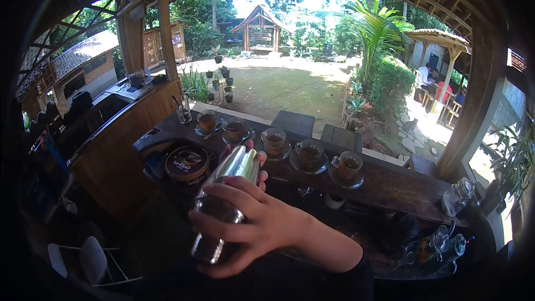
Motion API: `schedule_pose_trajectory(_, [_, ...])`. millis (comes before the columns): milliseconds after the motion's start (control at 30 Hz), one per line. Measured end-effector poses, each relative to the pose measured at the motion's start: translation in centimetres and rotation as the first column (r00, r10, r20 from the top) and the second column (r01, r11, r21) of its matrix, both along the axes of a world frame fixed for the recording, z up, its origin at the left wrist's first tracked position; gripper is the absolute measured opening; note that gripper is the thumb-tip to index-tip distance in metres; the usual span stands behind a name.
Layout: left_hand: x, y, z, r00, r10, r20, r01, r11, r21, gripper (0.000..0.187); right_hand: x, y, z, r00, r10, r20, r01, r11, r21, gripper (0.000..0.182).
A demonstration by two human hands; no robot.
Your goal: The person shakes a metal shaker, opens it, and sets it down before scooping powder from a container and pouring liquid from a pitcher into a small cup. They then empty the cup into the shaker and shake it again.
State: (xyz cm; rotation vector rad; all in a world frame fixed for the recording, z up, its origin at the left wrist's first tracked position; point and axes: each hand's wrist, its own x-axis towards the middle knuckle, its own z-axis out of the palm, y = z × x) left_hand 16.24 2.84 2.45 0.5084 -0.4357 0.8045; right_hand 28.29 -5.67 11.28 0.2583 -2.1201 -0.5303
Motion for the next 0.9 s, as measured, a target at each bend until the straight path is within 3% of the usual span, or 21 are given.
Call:
schedule_pose_trajectory(33, [-0.1,0.0,0.1,0.998,0.062,-0.032,-0.064,0.997,-0.053,0.052,0.8,-0.1,-0.6,0.993,0.111,-0.032,-0.114,0.979,-0.167,0.053])
schedule_pose_trajectory(67, [-0.2,0.1,0.2,0.990,0.122,-0.065,-0.128,0.986,-0.104,0.053,2.5,0.6,-0.6,1.000,0.025,-0.019,-0.031,0.837,-0.546,0.072])
schedule_pose_trajectory(100, [0.5,0.4,-0.5,0.960,0.222,-0.172,-0.264,0.923,-0.280,0.053,2.9,2.7,-1.2,0.987,-0.024,-0.162,-0.046,0.907,-0.418,0.082])
schedule_pose_trajectory(133, [1.9,-1.1,0.2,0.878,0.398,-0.267,-0.448,0.879,-0.163,0.053,3.4,5.0,-2.2,0.952,-0.051,-0.303,-0.037,0.960,-0.278,0.092])
schedule_pose_trajectory(200, [1.5,0.3,-5.0,0.985,-0.027,-0.169,-0.014,0.970,-0.241,0.055,5.3,6.1,-4.5,0.860,-0.276,-0.430,-0.179,0.624,-0.760,0.101])
schedule_pose_trajectory(233, [1.6,-0.5,-5.7,0.986,-0.029,-0.166,-0.011,0.972,-0.235,0.055,6.0,5.9,-4.5,0.860,-0.275,-0.429,-0.176,0.630,-0.756,0.101])
schedule_pose_trajectory(300, [2.0,-1.8,-6.7,0.903,0.091,-0.419,-0.162,0.977,-0.136,0.052,7.2,5.5,-4.6,0.829,-0.404,-0.387,-0.299,0.265,-0.917,0.096])
schedule_pose_trajectory(333, [2.1,-2.0,-7.0,0.905,0.088,-0.417,-0.161,0.976,-0.144,0.052,7.5,5.6,-5.1,0.829,-0.408,-0.382,-0.296,0.259,-0.919,0.096])
schedule_pose_trajectory(400, [2.4,-2.2,-8.0,0.747,0.179,-0.640,-0.334,0.933,-0.130,0.054,8.0,5.8,-6.4,0.788,-0.477,-0.390,-0.310,0.240,-0.920,0.094])
schedule_pose_trajectory(533, [2.4,-2.5,-9.2,0.745,0.146,-0.651,-0.311,0.939,-0.145,0.055,8.9,5.4,-7.2,0.805,-0.403,-0.435,-0.380,0.213,-0.900,0.081])
schedule_pose_trajectory(600, [2.2,-2.7,-9.3,0.852,0.091,-0.516,-0.194,0.969,-0.149,0.054,9.6,5.3,-7.0,0.769,-0.357,-0.531,-0.518,0.139,-0.844,0.063])
schedule_pose_trajectory(633, [2.3,-2.7,-9.4,0.851,0.082,-0.518,-0.191,0.969,-0.160,0.054,9.9,5.3,-6.8,0.759,-0.396,-0.517,-0.507,0.138,-0.851,0.044])
schedule_pose_trajectory(733, [2.5,-2.8,-9.9,0.886,0.050,-0.461,-0.144,0.974,-0.172,0.055,11.2,5.3,-6.7,0.756,-0.443,-0.482,-0.497,0.089,-0.863,0.037])
schedule_pose_trajectory(800, [2.4,-2.6,-10.4,0.901,-0.004,-0.433,-0.095,0.974,-0.206,0.060,11.6,5.1,-6.4,0.757,-0.412,-0.508,-0.500,0.136,-0.855,0.037])
schedule_pose_trajectory(867, [2.2,-2.6,-10.6,0.894,-0.017,-0.447,-0.084,0.975,-0.204,0.059,12.1,4.2,-5.5,0.824,-0.319,-0.469,-0.471,0.077,-0.879,0.038])
schedule_pose_trajectory(900, [2.1,-2.6,-10.7,0.888,-0.024,-0.460,-0.076,0.977,-0.197,0.059,13.3,4.4,-5.5,0.891,-0.308,-0.333,-0.327,0.073,-0.942,0.036])
